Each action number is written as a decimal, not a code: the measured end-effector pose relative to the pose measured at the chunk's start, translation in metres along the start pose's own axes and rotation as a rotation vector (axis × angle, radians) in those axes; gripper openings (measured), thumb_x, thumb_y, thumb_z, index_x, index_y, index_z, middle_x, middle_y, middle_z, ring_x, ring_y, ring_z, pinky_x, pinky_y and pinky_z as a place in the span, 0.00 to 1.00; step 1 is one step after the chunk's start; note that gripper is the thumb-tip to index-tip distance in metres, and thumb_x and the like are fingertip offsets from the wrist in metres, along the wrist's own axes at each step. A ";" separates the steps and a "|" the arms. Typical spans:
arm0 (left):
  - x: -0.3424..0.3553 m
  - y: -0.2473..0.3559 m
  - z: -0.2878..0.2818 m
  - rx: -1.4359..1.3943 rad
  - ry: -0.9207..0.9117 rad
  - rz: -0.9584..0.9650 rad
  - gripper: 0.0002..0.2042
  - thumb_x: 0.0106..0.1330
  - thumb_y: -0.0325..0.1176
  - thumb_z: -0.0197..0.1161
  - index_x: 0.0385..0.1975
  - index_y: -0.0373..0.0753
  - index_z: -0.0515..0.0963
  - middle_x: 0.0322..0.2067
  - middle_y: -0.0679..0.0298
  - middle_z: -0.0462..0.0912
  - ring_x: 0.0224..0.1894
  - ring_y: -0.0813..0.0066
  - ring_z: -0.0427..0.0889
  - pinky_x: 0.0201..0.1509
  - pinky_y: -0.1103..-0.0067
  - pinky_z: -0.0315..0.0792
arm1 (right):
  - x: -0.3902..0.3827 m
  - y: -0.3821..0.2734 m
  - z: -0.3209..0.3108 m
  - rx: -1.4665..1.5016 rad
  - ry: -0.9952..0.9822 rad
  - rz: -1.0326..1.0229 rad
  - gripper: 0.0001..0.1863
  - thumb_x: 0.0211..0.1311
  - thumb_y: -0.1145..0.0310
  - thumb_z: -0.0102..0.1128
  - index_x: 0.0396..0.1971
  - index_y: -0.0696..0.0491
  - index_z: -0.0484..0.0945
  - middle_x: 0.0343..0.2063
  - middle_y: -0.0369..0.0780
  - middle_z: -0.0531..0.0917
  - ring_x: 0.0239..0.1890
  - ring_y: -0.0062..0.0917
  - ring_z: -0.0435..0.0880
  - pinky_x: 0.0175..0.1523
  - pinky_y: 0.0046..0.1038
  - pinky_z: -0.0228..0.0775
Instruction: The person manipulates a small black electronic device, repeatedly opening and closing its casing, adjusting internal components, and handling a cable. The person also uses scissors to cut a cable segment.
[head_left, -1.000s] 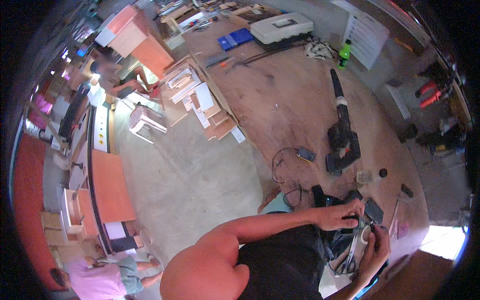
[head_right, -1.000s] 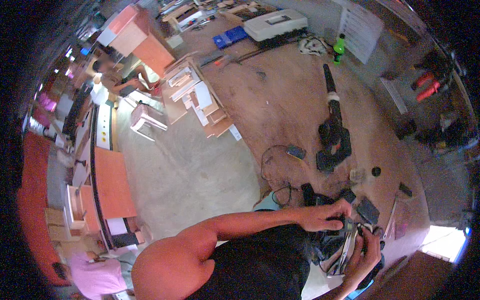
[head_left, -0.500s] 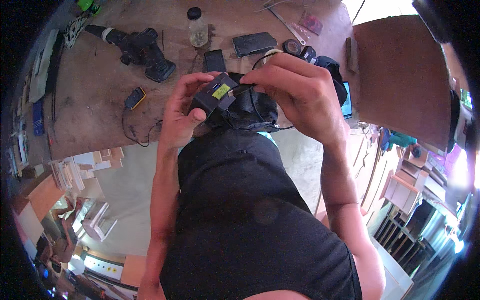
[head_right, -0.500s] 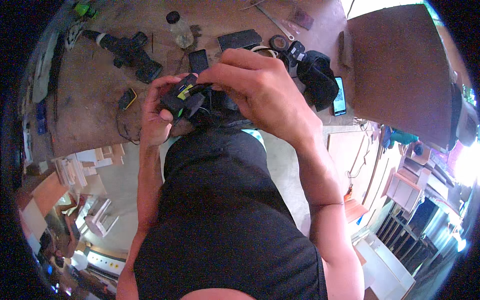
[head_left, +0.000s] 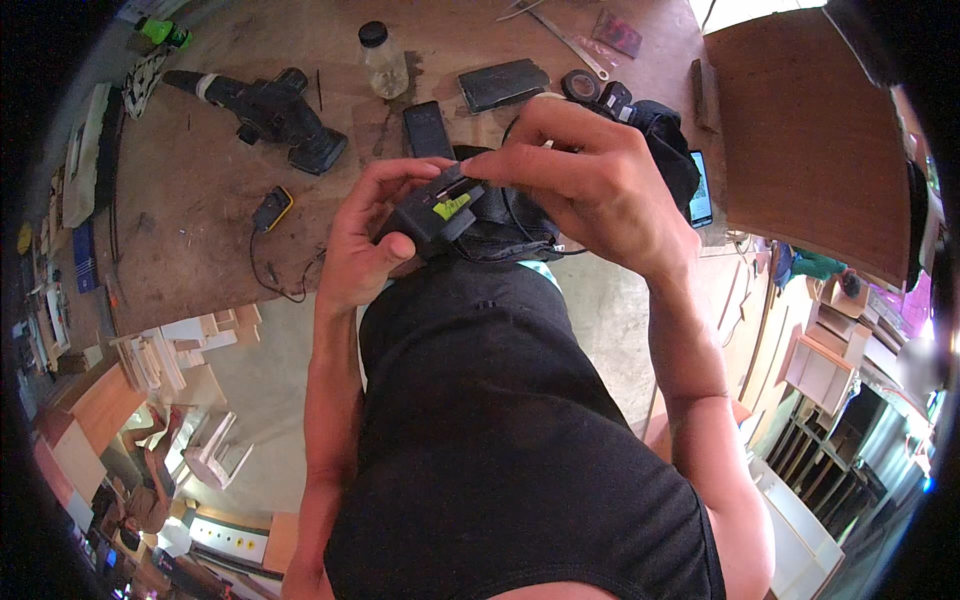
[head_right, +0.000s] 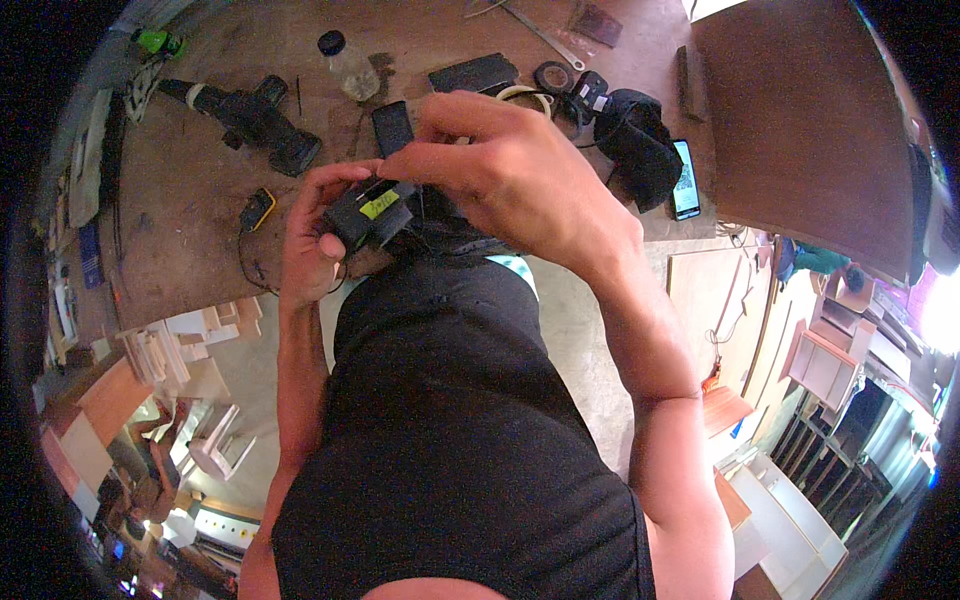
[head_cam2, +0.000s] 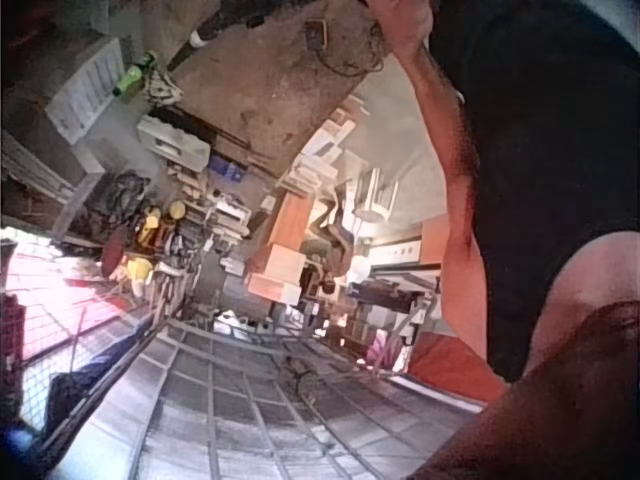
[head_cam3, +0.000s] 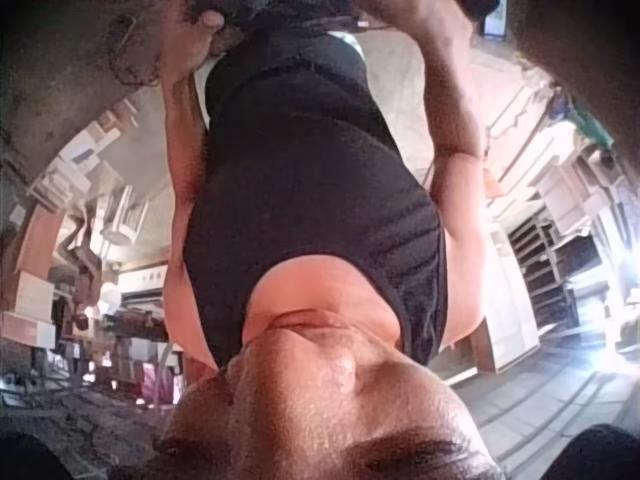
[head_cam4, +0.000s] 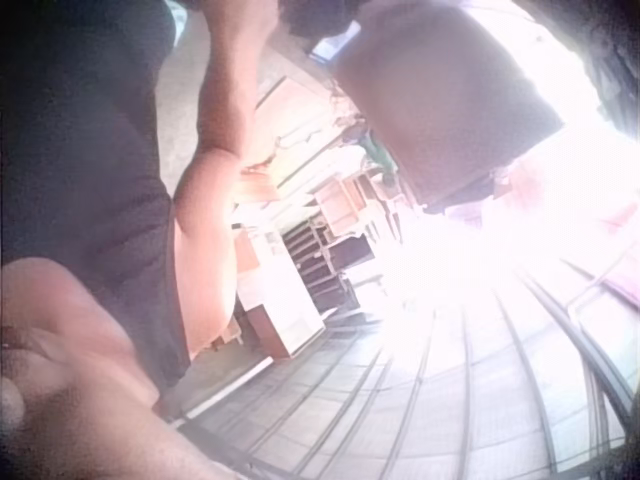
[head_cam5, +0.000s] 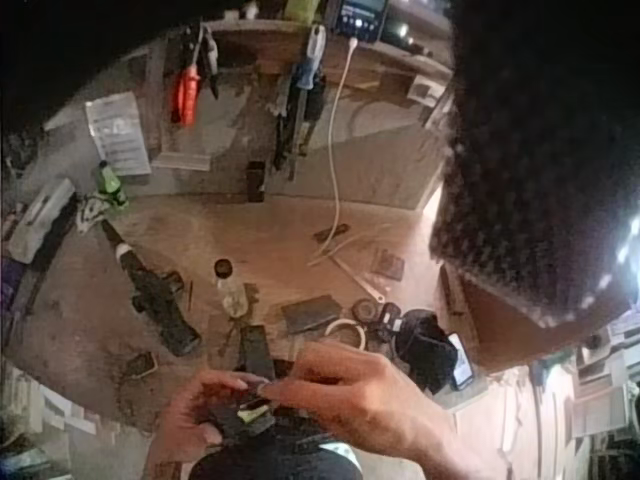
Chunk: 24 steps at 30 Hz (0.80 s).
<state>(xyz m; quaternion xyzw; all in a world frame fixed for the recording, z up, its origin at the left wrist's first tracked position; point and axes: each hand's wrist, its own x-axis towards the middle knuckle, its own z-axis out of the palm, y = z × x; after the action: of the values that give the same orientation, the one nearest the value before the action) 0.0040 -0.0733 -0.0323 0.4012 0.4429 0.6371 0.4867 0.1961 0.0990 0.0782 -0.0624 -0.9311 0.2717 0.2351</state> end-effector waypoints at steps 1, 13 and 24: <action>0.000 0.001 -0.001 0.009 -0.010 0.006 0.47 0.57 0.69 0.75 0.65 0.35 0.74 0.65 0.51 0.80 0.69 0.61 0.79 0.73 0.65 0.71 | 0.002 -0.001 -0.002 -0.032 -0.018 -0.018 0.16 0.53 0.81 0.74 0.42 0.49 0.92 0.31 0.35 0.78 0.32 0.26 0.82 0.35 0.32 0.75; -0.004 -0.003 -0.006 0.032 -0.093 -0.074 0.45 0.64 0.71 0.69 0.65 0.34 0.76 0.59 0.57 0.83 0.62 0.68 0.83 0.67 0.70 0.74 | 0.004 -0.004 -0.001 -0.189 -0.084 -0.088 0.17 0.50 0.77 0.74 0.42 0.48 0.90 0.33 0.35 0.79 0.37 0.28 0.84 0.37 0.34 0.79; 0.003 0.007 0.007 0.297 0.008 0.113 0.38 0.61 0.57 0.80 0.63 0.37 0.78 0.63 0.55 0.82 0.65 0.63 0.81 0.70 0.68 0.72 | 0.004 -0.006 -0.019 -0.292 -0.214 0.024 0.09 0.62 0.67 0.73 0.41 0.49 0.89 0.35 0.36 0.81 0.37 0.32 0.84 0.36 0.37 0.76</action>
<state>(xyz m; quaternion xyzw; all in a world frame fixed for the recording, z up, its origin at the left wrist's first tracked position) 0.0084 -0.0701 -0.0230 0.4905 0.5108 0.5928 0.3836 0.2013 0.1040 0.0968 -0.0776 -0.9796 0.1415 0.1199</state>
